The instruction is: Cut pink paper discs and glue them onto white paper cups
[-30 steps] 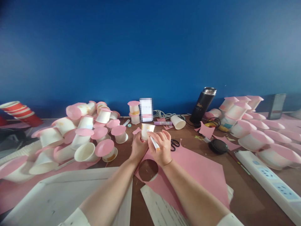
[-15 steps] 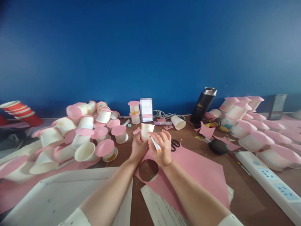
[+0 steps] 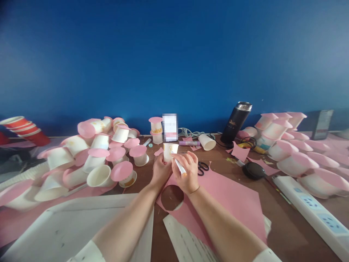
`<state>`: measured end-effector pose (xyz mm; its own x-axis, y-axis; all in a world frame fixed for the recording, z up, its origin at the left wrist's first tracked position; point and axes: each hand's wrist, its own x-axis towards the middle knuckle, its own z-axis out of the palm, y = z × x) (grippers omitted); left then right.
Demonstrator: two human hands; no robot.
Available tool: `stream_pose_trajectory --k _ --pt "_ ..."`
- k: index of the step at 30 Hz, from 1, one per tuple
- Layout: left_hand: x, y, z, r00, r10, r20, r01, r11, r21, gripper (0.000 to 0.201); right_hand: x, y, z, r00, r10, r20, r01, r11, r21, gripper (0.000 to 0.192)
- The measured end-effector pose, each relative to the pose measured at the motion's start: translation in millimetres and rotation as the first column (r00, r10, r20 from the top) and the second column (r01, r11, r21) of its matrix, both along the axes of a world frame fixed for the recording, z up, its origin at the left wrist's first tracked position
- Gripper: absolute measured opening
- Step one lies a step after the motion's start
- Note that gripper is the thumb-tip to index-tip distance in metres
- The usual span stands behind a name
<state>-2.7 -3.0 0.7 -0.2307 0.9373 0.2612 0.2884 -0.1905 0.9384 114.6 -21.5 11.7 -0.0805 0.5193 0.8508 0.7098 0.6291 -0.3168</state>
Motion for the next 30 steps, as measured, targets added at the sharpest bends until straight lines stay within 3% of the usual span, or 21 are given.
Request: stream_pose_trajectory --k 30 --pt "0.2 -0.7 0.6 0.998 0.016 -0.066 -0.017 1.0 -0.014 0.018 -0.2 1.6 -0.8 0.999 -0.01 0.042 0.011 1.0 -0.019 0.017"
